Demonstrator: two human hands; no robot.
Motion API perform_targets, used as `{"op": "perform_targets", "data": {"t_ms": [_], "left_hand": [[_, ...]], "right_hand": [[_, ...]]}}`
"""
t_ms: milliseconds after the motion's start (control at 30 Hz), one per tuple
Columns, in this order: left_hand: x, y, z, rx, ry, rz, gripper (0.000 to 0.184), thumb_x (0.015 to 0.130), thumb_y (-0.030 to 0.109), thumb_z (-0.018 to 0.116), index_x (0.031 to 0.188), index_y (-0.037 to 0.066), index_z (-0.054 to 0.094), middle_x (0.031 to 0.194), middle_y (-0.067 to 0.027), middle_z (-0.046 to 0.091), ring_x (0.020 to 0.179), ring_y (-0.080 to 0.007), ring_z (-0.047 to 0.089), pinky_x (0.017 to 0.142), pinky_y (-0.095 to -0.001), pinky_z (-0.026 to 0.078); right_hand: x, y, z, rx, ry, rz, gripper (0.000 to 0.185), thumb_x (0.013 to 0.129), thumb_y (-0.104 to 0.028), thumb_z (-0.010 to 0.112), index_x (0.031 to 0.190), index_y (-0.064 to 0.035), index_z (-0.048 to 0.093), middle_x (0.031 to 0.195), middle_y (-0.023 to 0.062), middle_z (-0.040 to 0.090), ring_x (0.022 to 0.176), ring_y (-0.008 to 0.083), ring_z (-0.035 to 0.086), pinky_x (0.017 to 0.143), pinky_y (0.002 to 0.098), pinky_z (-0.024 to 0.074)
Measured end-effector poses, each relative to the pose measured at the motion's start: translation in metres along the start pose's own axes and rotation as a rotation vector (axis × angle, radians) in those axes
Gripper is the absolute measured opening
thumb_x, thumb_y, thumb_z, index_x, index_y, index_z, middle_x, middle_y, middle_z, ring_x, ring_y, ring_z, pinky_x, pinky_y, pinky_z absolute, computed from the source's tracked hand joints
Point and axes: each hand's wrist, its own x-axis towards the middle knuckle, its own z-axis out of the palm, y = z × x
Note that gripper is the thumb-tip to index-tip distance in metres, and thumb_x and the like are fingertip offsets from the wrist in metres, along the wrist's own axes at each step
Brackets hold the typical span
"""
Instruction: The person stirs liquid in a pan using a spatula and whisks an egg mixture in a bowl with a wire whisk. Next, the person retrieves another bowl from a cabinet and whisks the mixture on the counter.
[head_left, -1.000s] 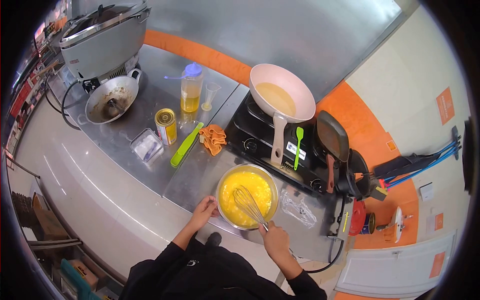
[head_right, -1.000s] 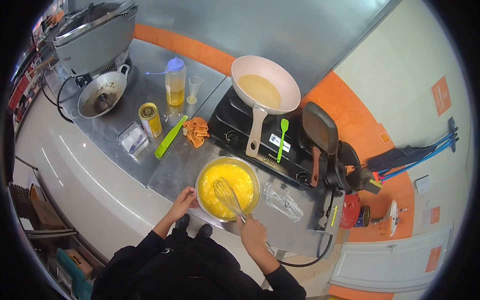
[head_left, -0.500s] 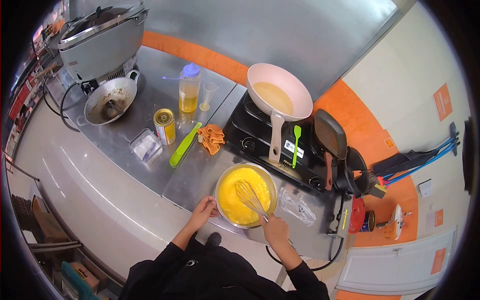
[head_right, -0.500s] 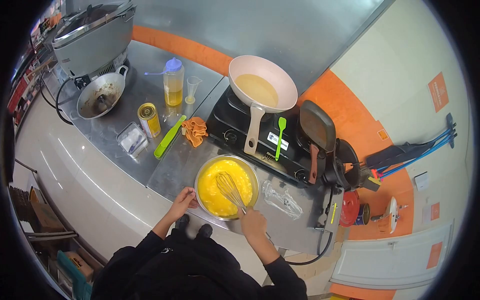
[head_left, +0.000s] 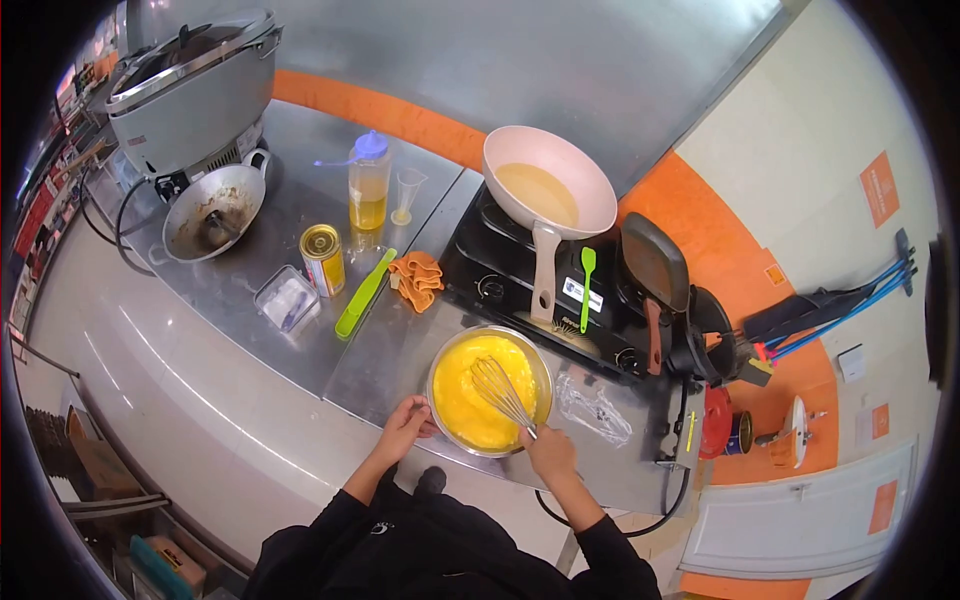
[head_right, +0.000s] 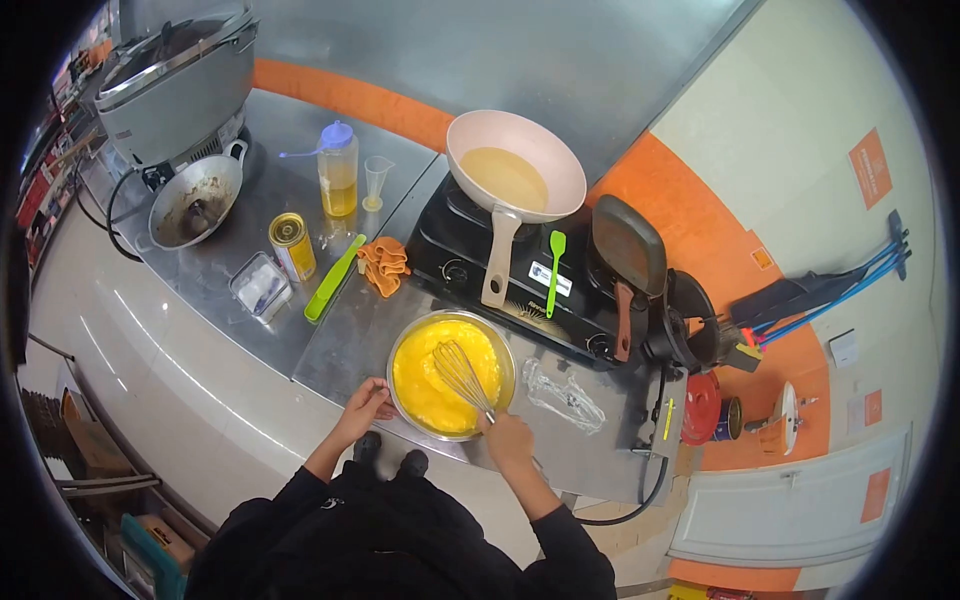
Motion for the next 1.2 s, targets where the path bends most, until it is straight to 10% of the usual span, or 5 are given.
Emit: {"op": "perform_targets", "data": {"t_ms": [700,933,1067,1200], "left_hand": [[-0.013,0.047,0.019,0.799,0.334,0.603,0.054,0.074,0.008,0.058,0.118,-0.005,0.030,0.118,-0.0222,0.032,0.114,-0.0336,0.031,0.097,-0.0409,0.023],[-0.039,0.058,0.087,0.970,0.387,0.880,0.055,0.075,0.006,0.056,0.119,-0.003,0.024,0.126,-0.0247,0.021,0.120,-0.0358,0.021,0.097,-0.0458,0.017],[-0.081,0.012,0.174,0.799,0.047,1.051,0.057,0.074,0.001,0.054,0.121,-0.001,0.021,0.123,-0.0198,0.025,0.114,-0.0292,0.027,0.097,-0.0427,0.019],[-0.139,-0.098,0.273,0.557,-0.496,0.749,0.053,0.072,-0.008,0.045,0.120,0.000,0.023,0.118,-0.0159,0.030,0.084,-0.0190,0.041,0.075,-0.0317,0.037]], "right_hand": [[0.048,0.039,-0.020,0.357,0.247,-0.159,0.046,0.065,-0.033,0.071,0.097,-0.0067,0.049,0.091,0.0115,0.052,0.080,0.0317,0.056,0.069,0.0424,0.0436],[-0.043,0.037,-0.045,0.498,0.815,-0.175,0.022,0.076,-0.018,0.061,0.091,-0.0039,0.052,0.091,0.0137,0.050,0.084,0.0309,0.049,0.076,0.0414,0.0363],[-0.178,0.080,0.027,0.799,0.646,-0.032,0.013,0.076,-0.002,0.050,0.089,-0.0005,0.051,0.084,0.0161,0.050,0.080,0.0320,0.050,0.070,0.0373,0.0403],[-0.354,0.121,0.114,1.080,0.446,0.389,0.016,0.076,-0.002,0.050,0.091,-0.0010,0.054,0.085,0.0142,0.053,0.082,0.0263,0.054,0.074,0.0331,0.0431]]}}
